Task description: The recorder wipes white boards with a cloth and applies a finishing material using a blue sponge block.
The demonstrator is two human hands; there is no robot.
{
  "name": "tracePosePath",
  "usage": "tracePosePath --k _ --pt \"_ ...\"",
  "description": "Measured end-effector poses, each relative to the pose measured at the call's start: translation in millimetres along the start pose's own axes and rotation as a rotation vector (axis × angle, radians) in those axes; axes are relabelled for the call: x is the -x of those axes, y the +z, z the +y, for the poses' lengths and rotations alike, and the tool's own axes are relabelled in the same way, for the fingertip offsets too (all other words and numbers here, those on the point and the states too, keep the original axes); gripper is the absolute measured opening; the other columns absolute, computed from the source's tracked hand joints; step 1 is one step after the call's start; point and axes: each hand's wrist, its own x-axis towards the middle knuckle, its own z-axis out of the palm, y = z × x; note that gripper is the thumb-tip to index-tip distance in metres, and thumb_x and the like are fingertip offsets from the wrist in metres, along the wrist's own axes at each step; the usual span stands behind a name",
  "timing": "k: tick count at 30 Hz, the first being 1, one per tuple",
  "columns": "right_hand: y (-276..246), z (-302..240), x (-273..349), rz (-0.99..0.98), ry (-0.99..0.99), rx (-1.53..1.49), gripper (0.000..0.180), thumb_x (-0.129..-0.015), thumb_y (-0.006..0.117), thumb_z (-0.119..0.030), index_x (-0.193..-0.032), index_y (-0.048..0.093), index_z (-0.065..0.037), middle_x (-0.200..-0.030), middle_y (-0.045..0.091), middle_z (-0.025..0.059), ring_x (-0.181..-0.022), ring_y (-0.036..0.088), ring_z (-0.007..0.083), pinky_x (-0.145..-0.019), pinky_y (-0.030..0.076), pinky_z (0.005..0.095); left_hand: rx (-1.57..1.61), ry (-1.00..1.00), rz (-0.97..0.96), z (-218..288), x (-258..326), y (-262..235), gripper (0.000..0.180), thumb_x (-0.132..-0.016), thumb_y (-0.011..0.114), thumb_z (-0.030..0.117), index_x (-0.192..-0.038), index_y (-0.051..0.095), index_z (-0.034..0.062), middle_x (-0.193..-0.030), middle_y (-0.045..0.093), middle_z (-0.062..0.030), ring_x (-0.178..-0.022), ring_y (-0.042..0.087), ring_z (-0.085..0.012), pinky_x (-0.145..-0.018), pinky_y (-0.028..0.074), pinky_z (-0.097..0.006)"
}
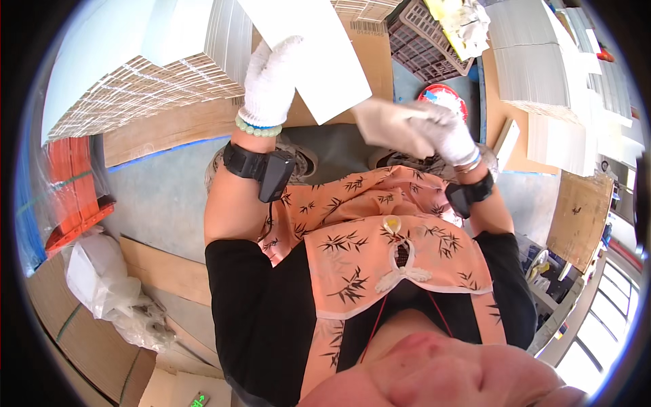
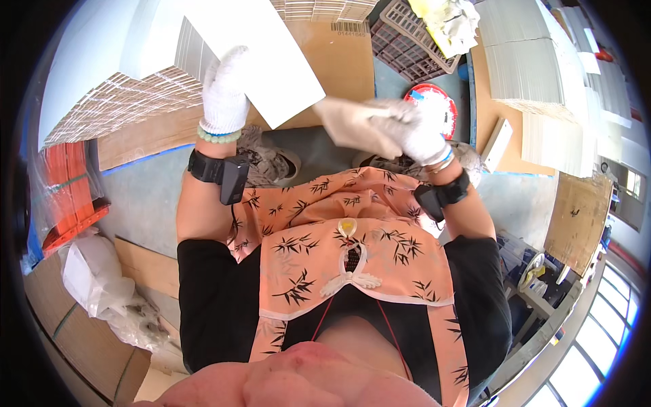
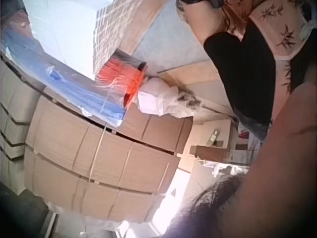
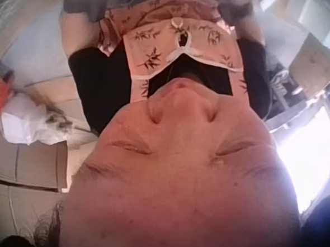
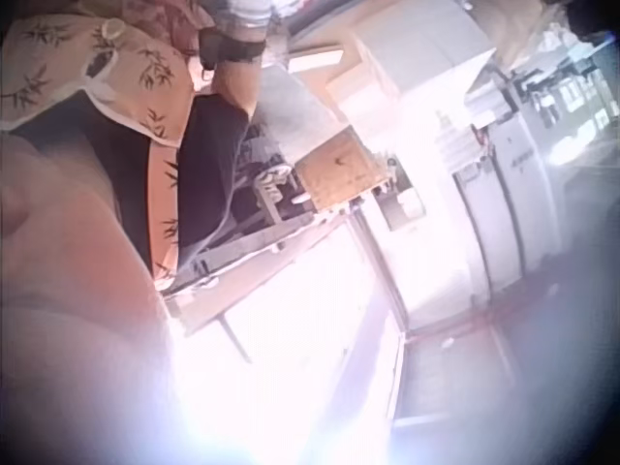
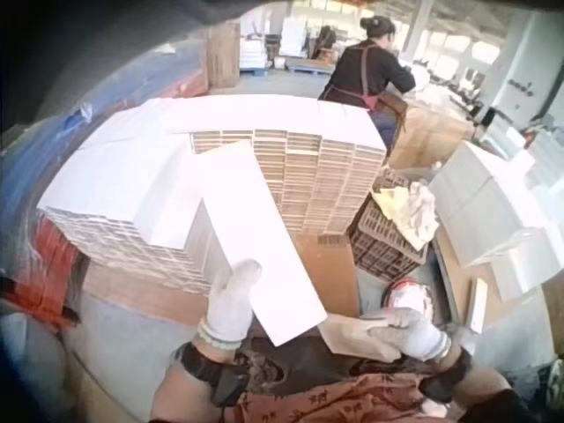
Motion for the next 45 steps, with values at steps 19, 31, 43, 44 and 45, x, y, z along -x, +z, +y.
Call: tracePosePath --k 19,31,43,44,45 --pt "51 -162 -123 0.341 -0.706 0.753 0.033 -0.099 0.055 -0.014 -0.128 0.063 0.0 -0.123 0.066 0.0146 -0.11 0.064 0.0259 -0.091 0.053 0.0367 0.393 -0.401 -0.523 41 27 42 0.056 -0.104 0.045 0.044 -0.143 0.044 0.0031 -0.135 0.058 -0.0148 -0.121 0.06 -0.0252 -0.106 0.05 -0.039" --pt "41 -171 -117 0.405 -0.756 0.73 0.045 -0.083 0.074 -0.007 -0.126 0.058 -0.004 -0.112 0.061 0.0099 -0.094 0.062 0.0258 -0.084 0.051 0.0346 0.342 -0.302 -0.532 58 23 41 0.055 -0.104 0.046 0.043 -0.136 0.052 -0.0013 -0.127 0.064 -0.0139 -0.108 0.067 -0.0227 -0.096 0.054 -0.034" --pt "55 -201 -102 0.435 -0.72 0.786 0.031 -0.071 0.075 0.002 -0.095 0.056 -0.006 -0.096 0.054 0.0096 -0.087 0.055 0.0228 -0.079 0.046 0.0325 0.455 -0.391 -0.475 40 33 39 0.054 -0.103 0.049 0.039 -0.133 0.052 -0.006 -0.122 0.066 -0.0216 -0.105 0.069 -0.0288 -0.092 0.057 -0.038" --pt "53 -202 -101 0.437 -0.719 0.786 0.031 -0.071 0.075 0.002 -0.095 0.056 -0.006 -0.096 0.054 0.0096 -0.087 0.055 0.0228 -0.079 0.046 0.0325 0.524 -0.395 -0.47 39 33 38 0.054 -0.103 0.049 0.039 -0.133 0.052 -0.0053 -0.121 0.066 -0.0211 -0.106 0.068 -0.0289 -0.092 0.057 -0.038" --pt "52 -208 -100 0.367 -0.588 0.69 0.03 -0.071 0.074 0.002 -0.093 0.055 -0.006 -0.095 0.054 0.0094 -0.087 0.054 0.023 -0.079 0.045 0.0327 0.525 -0.396 -0.47 40 33 37 0.054 -0.103 0.049 0.039 -0.133 0.052 -0.0053 -0.121 0.066 -0.0211 -0.106 0.068 -0.0289 -0.092 0.057 -0.038"
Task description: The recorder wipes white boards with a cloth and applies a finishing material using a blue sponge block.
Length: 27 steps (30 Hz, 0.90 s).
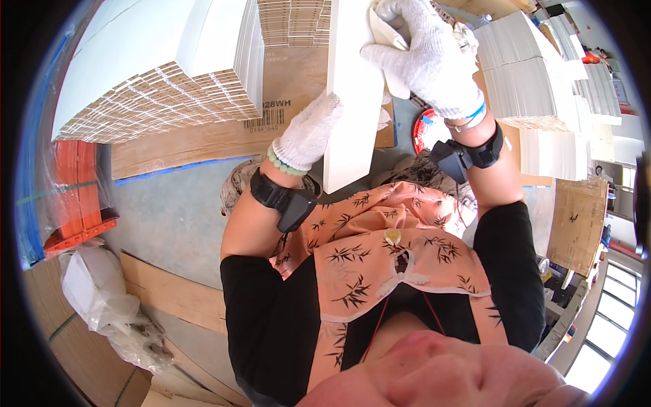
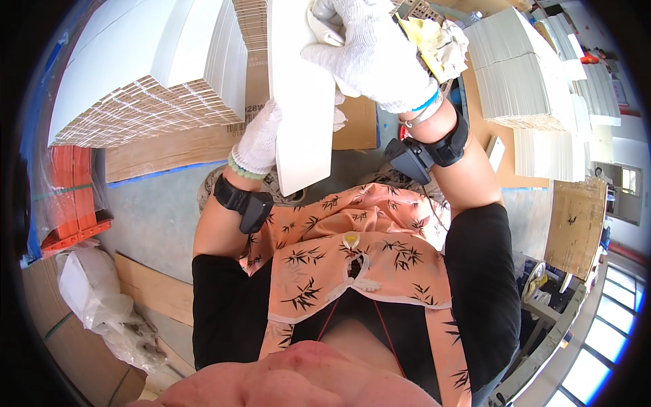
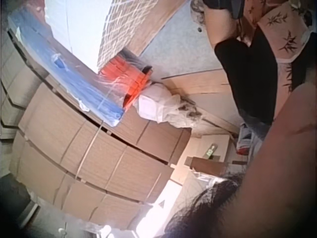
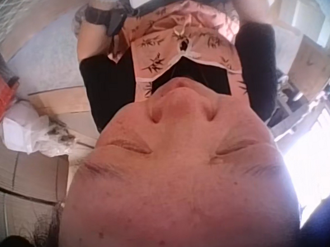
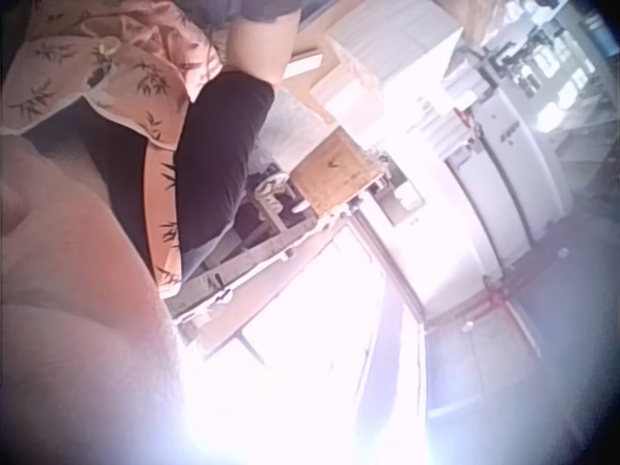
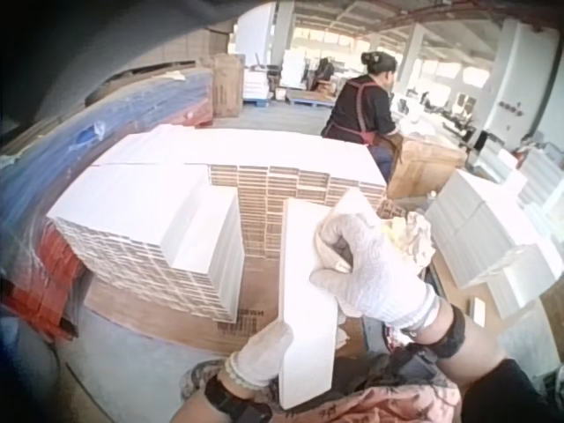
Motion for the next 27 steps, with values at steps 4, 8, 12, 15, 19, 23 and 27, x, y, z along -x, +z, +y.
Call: tracePosePath --k 4,8,12,15,19,23,27 --pt "2 13 1 -0.055 0.053 -0.147 0.029 -0.071 0.073 0.003 -0.088 0.052 -0.007 -0.09 0.053 0.0085 -0.084 0.053 0.0226 -0.078 0.044 0.033 -0.191 -0.054 -0.065 5 1 -4 0.074 -0.098 0.053 0.055 -0.146 0.037 0.0009 -0.131 0.058 -0.0157 -0.113 0.061 -0.024 -0.096 0.051 -0.037" --pt "-1 4 3 -0.056 0.128 -0.217 0.029 -0.071 0.073 0.002 -0.088 0.051 -0.007 -0.089 0.052 0.0083 -0.083 0.052 0.0222 -0.078 0.044 0.0334 -0.31 -0.019 -0.154 6 0 -8 0.073 -0.098 0.055 0.051 -0.148 0.034 0.0019 -0.131 0.057 -0.0148 -0.114 0.059 -0.023 -0.097 0.05 -0.037" --pt "-9 -7 3 -0.093 -0.006 0.047 0.03 -0.071 0.073 0.0 -0.091 0.051 -0.006 -0.086 0.051 0.0078 -0.082 0.052 0.0223 -0.076 0.044 0.0343 -0.234 -0.031 -0.147 3 5 -6 0.071 -0.1 0.055 0.047 -0.15 0.032 0.0026 -0.131 0.057 -0.0138 -0.113 0.059 -0.0215 -0.096 0.05 -0.036" --pt "-9 0 5 -0.119 0.079 -0.044 0.031 -0.071 0.074 -0.001 -0.091 0.051 -0.007 -0.086 0.051 0.0073 -0.081 0.052 0.0223 -0.076 0.044 0.0344 -0.276 -0.093 -0.104 4 3 -7 0.07 -0.1 0.054 0.045 -0.151 0.031 0.0028 -0.13 0.057 -0.0118 -0.112 0.058 -0.0198 -0.095 0.05 -0.035" --pt "-5 16 12 -0.116 0.119 -0.071 0.033 -0.071 0.075 0.0 -0.094 0.052 -0.007 -0.085 0.051 0.0065 -0.081 0.052 0.022 -0.077 0.044 0.0345 -0.256 -0.041 -0.151 -3 3 -8 0.067 -0.102 0.053 0.041 -0.152 0.03 0.0028 -0.13 0.057 -0.0099 -0.112 0.057 -0.0181 -0.096 0.049 -0.033" --pt "-7 8 17 -0.198 0.087 -0.171 0.034 -0.071 0.074 0.002 -0.097 0.053 -0.007 -0.085 0.051 0.0056 -0.082 0.052 0.0217 -0.077 0.044 0.0346 -0.25 0.046 -0.192 -12 8 -11 0.064 -0.103 0.052 0.036 -0.153 0.029 0.0038 -0.131 0.056 -0.0096 -0.112 0.057 -0.0171 -0.095 0.049 -0.033" --pt "-4 15 20 -0.146 0.148 -0.128 0.033 -0.071 0.074 0.003 -0.092 0.051 -0.008 -0.085 0.051 0.0045 -0.083 0.052 0.0197 -0.078 0.044 0.0331 -0.232 0.038 -0.183 -11 10 -9 0.062 -0.104 0.051 0.033 -0.154 0.028 0.0042 -0.132 0.056 -0.0094 -0.112 0.057 -0.0167 -0.096 0.049 -0.033"
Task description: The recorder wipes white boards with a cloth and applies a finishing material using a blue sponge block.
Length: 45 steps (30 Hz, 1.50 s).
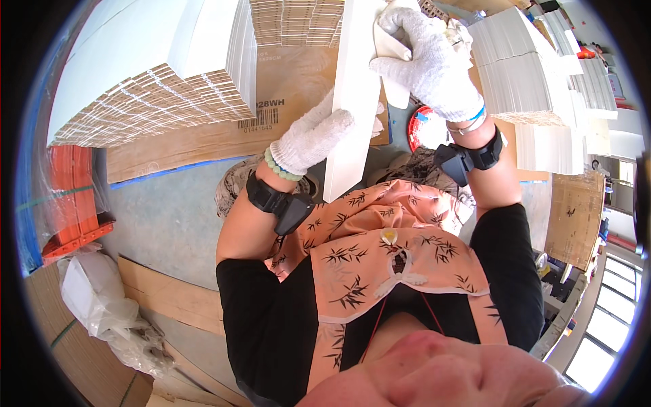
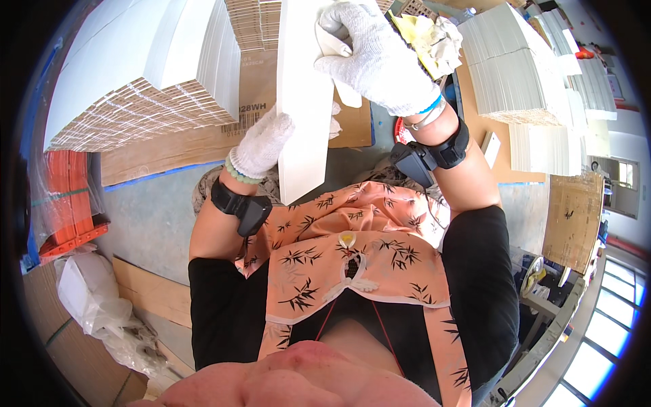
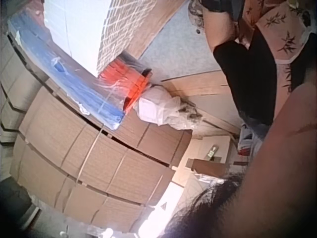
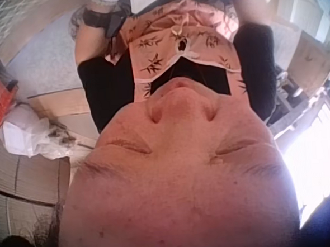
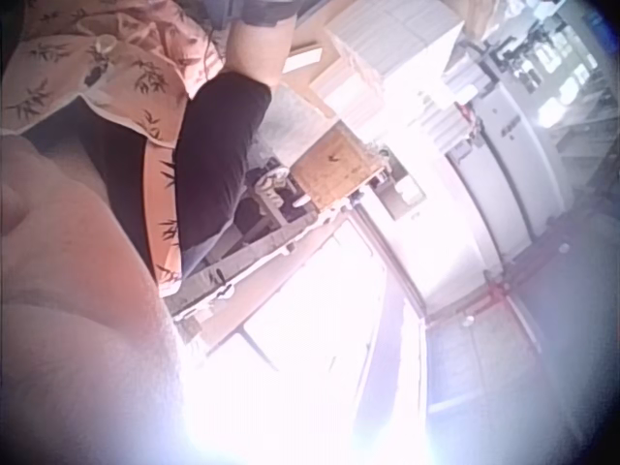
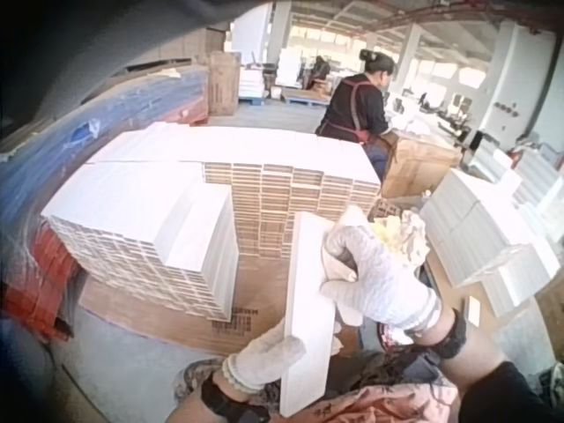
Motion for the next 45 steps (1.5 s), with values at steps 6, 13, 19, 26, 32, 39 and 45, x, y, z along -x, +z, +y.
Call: tracePosePath --k 6,13,19,26,32,39,45 --pt "0 -6 3 0.017 0.051 -0.006 0.032 -0.072 0.074 0.003 -0.09 0.051 -0.009 -0.085 0.051 0.0042 -0.083 0.052 0.0187 -0.079 0.044 0.0321 0.006 -0.008 -0.032 0 -2 -2 0.061 -0.105 0.05 0.029 -0.155 0.026 0.0035 -0.133 0.055 -0.0099 -0.113 0.056 -0.0159 -0.098 0.047 -0.032" --pt "-5 2 -4 -0.052 0.062 -0.005 0.02 -0.079 0.073 -0.002 -0.093 0.059 -0.005 -0.09 0.06 0.01 -0.088 0.06 0.0246 -0.084 0.048 0.0353 -0.027 -0.024 0.0 -7 -1 -8 0.058 -0.105 0.049 0.026 -0.154 0.028 0.003 -0.137 0.054 -0.0116 -0.116 0.056 -0.0186 -0.101 0.046 -0.034" --pt "20 42 20 0.145 -0.203 0.144 0.03 -0.086 0.07 -0.008 -0.114 0.061 -0.008 -0.113 0.063 0.0108 -0.104 0.062 0.027 -0.09 0.05 0.0357 -0.158 -0.154 0.175 -1 -8 -4 0.039 -0.104 0.047 0.024 -0.132 0.05 -0.0029 -0.114 0.066 -0.0149 -0.094 0.067 -0.0219 -0.084 0.057 -0.033" --pt "49 1 37 0.007 -0.47 0.204 0.032 -0.075 0.072 -0.017 -0.106 0.069 -0.01 -0.108 0.063 0.0073 -0.094 0.064 0.0281 -0.079 0.054 0.041 0.228 -0.103 0.463 14 -9 6 0.081 -0.095 0.042 0.067 -0.145 0.041 0.0026 -0.137 0.054 -0.0181 -0.124 0.057 -0.0273 -0.1 0.053 -0.039" --pt "41 5 36 0.202 -0.655 0.45 0.043 -0.069 0.07 -0.023 -0.111 0.07 -0.013 -0.124 0.062 0.009 -0.117 0.059 0.0292 -0.1 0.048 0.0437 0.122 0.124 0.465 22 -23 11 0.085 -0.097 0.033 0.069 -0.151 0.031 0.0047 -0.144 0.046 -0.0166 -0.133 0.049 -0.0285 -0.108 0.046 -0.04" --pt "48 17 33 0.135 -0.599 0.421 0.048 -0.069 0.069 -0.022 -0.116 0.067 -0.011 -0.129 0.06 0.0113 -0.122 0.057 0.0319 -0.106 0.045 0.0461 0.118 0.007 0.459 18 -12 12 0.107 -0.085 0.05 0.078 -0.154 0.022 0.0013 -0.148 0.042 -0.0183 -0.133 0.049 -0.0295 -0.108 0.047 -0.04" --pt "50 17 32 0.149 -0.581 0.411 0.046 -0.069 0.069 -0.021 -0.114 0.067 -0.011 -0.128 0.061 0.0113 -0.121 0.058 0.0315 -0.104 0.047 0.0446 0.15 -0.047 0.497 18 -14 8 0.102 -0.087 0.045 0.077 -0.154 0.024 0.0027 -0.146 0.044 -0.0185 -0.132 0.05 -0.0291 -0.107 0.047 -0.04"
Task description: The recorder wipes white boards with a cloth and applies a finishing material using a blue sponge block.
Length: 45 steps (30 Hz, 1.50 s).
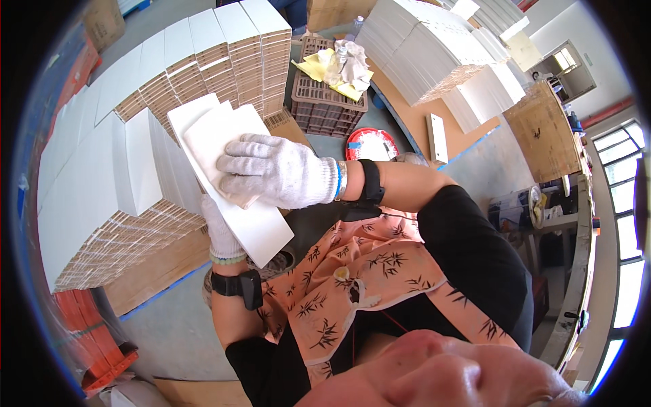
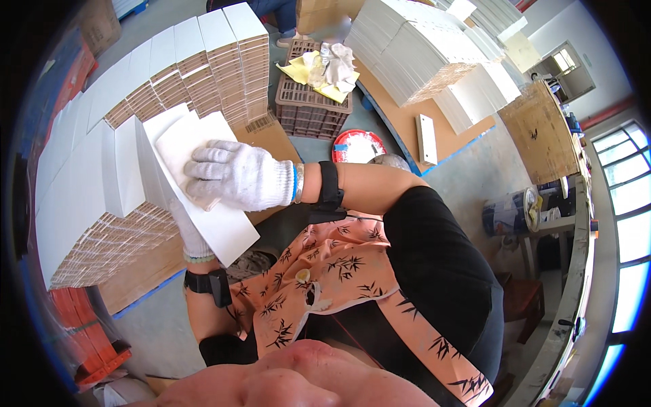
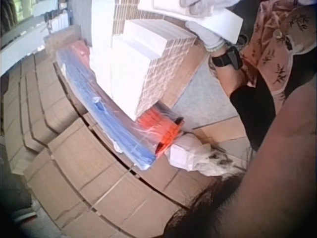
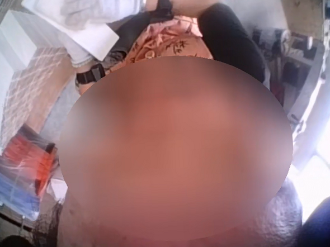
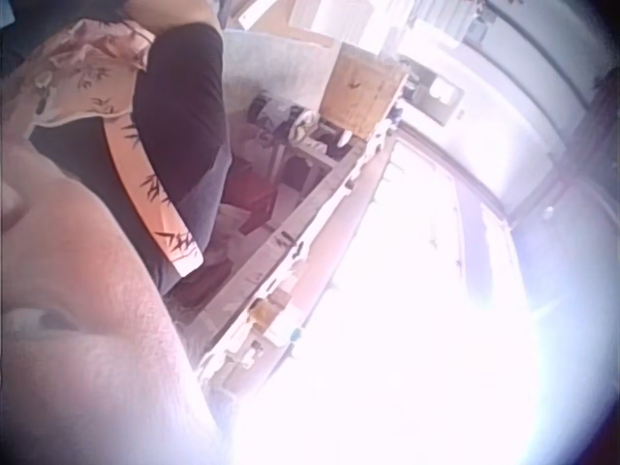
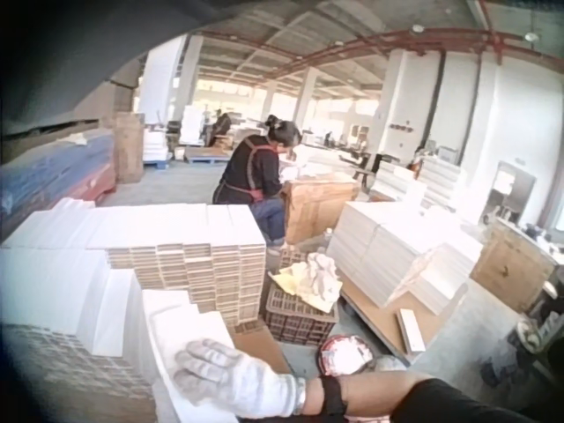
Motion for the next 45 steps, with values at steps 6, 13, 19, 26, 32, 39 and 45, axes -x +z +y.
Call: tracePosePath --k 6,13,19,26,32,39,45 --pt "1 9 -8 0.08 0.038 -0.018 0.045 -0.072 0.07 -0.019 -0.115 0.067 -0.011 -0.125 0.063 0.011 -0.118 0.06 0.032 -0.103 0.048 0.0436 0.021 -0.05 -0.028 -5 2 -22 0.095 -0.089 0.043 0.074 -0.15 0.031 0.0022 -0.14 0.05 -0.019 -0.122 0.058 -0.0295 -0.099 0.053 -0.041" --pt "-7 44 -21 0.153 0.134 0.116 0.046 -0.076 0.069 -0.016 -0.122 0.067 -0.012 -0.13 0.063 0.0136 -0.123 0.059 0.0329 -0.108 0.046 0.0405 -0.045 -0.127 -0.141 -4 7 2 0.076 -0.092 0.059 0.06 -0.131 0.051 -0.0058 -0.121 0.063 -0.0193 -0.098 0.069 -0.0301 -0.087 0.059 -0.044" --pt "17 4 -2 0.075 0.039 -0.152 0.039 -0.082 0.068 -0.024 -0.12 0.068 -0.014 -0.132 0.063 0.0092 -0.127 0.056 0.0301 -0.11 0.044 0.0429 -0.129 0.086 -0.069 -2 2 -22 0.079 -0.094 0.051 0.065 -0.134 0.05 -0.0033 -0.125 0.062 -0.0192 -0.109 0.065 -0.0313 -0.096 0.054 -0.043" --pt "29 -34 34 -0.006 -0.044 -0.232 0.034 -0.082 0.067 -0.026 -0.114 0.069 -0.013 -0.128 0.064 0.0081 -0.124 0.058 0.0287 -0.106 0.045 0.0452 0.043 0.086 -0.05 12 -3 -19 0.089 -0.096 0.029 0.072 -0.149 0.034 0.0014 -0.138 0.054 -0.0177 -0.126 0.054 -0.0311 -0.107 0.045 -0.042" --pt "43 18 -16 0.217 0.1 -0.094 0.038 -0.085 0.066 -0.024 -0.121 0.067 -0.013 -0.131 0.063 0.0115 -0.127 0.056 0.0307 -0.112 0.042 0.043 -0.029 0.061 0.221 -18 1 -20 0.071 -0.102 0.031 0.06 -0.147 0.039 0.0059 -0.142 0.051 -0.0132 -0.128 0.052 -0.0269 -0.109 0.043 -0.041" --pt "48 0 -17 0.038 -0.018 -0.205 0.039 -0.088 0.061 -0.027 -0.126 0.065 -0.017 -0.139 0.058 0.0083 -0.138 0.046 0.0258 -0.118 0.031 0.0437 0.089 0.163 0.206 2 -5 -13 0.094 -0.09 0.035 0.08 -0.152 0.03 0.0099 -0.147 0.046 -0.0138 -0.135 0.046 -0.0306 -0.112 0.041 -0.046" --pt "49 -45 38 -0.068 -0.196 -0.428 0.031 -0.09 0.06 -0.025 -0.117 0.068 -0.01 -0.129 0.062 0.0069 -0.128 0.055 0.0286 -0.113 0.039 0.0455 0.251 0.212 0.07 29 -12 -55 0.097 -0.09 0.04 0.074 -0.152 0.028 0.0004 -0.152 0.038 -0.0208 -0.14 0.038 -0.0365 -0.12 0.028 -0.048"
